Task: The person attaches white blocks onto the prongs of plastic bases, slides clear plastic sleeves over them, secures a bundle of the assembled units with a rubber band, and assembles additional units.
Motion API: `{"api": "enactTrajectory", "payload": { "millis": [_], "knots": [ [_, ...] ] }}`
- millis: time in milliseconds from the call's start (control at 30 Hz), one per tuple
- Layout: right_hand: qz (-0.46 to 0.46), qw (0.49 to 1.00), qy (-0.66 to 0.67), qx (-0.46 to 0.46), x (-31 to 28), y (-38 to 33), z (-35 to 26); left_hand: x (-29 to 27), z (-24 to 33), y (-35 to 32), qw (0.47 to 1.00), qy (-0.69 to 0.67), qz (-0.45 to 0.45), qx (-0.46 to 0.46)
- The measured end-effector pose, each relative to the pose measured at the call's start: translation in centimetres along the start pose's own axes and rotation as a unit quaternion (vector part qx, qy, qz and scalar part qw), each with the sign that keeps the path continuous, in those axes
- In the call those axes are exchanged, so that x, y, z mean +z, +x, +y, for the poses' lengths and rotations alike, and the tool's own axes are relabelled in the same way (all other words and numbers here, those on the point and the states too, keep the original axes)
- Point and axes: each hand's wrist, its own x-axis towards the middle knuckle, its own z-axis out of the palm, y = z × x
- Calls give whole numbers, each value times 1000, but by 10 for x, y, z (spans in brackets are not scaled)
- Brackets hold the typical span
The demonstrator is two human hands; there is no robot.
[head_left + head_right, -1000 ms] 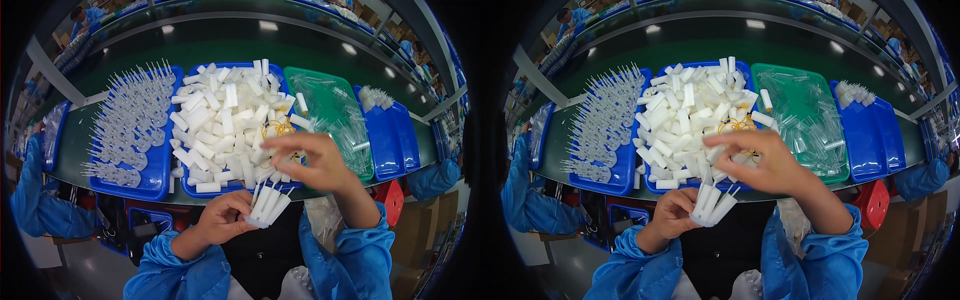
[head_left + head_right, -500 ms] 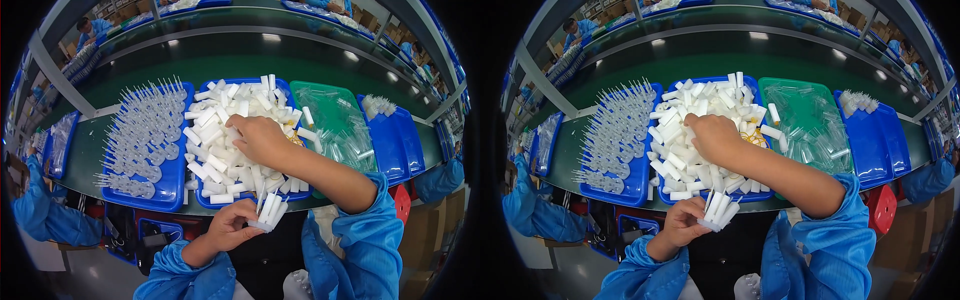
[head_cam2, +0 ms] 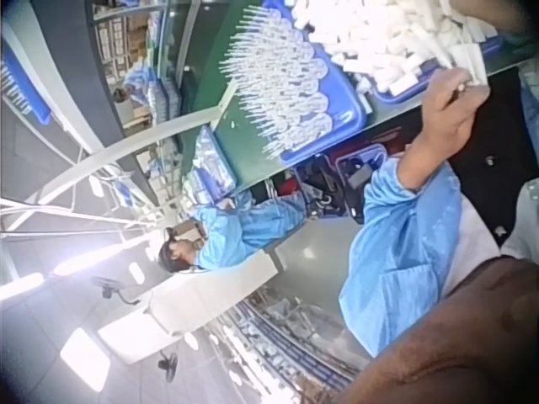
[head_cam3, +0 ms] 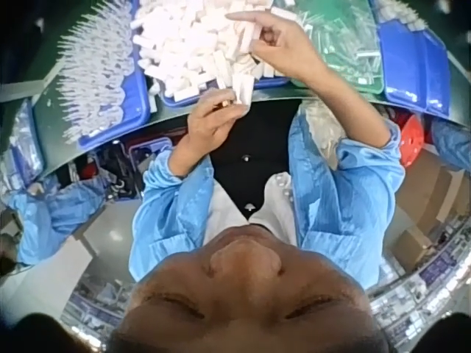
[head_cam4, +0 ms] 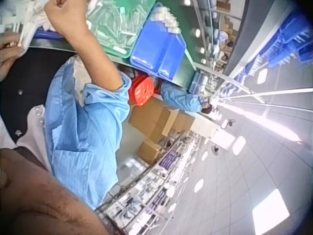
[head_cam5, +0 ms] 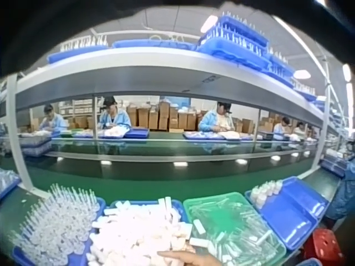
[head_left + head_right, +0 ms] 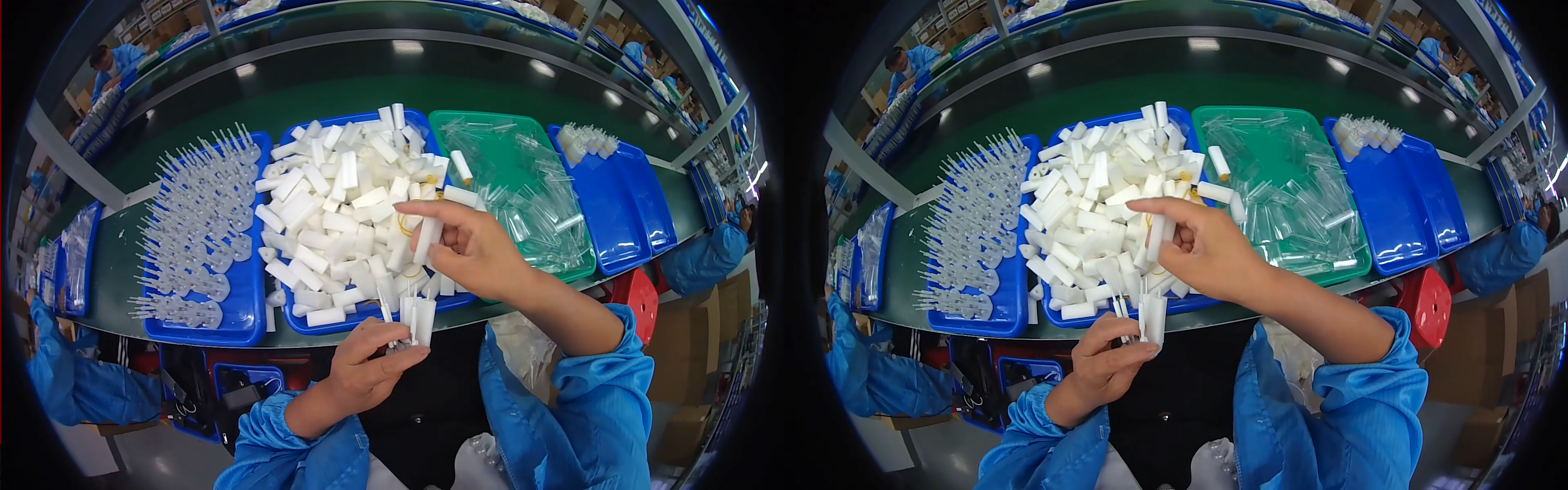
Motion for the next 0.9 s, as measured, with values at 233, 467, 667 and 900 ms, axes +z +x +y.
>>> {"api": "enactTrajectory", "payload": {
  "millis": [233,467,667,900],
  "knots": [
    [16,985,172,-2,-6,-26,-1,9,4,4,997,43,-57,22],
    [6,977,211,9,-9,-33,7,14,5,6,996,52,-64,22],
    [-6,974,225,38,-17,-36,11,14,4,6,997,47,-68,10],
    [-37,975,201,85,-28,-36,9,13,2,7,997,-2,-75,-11]
  ]
}}
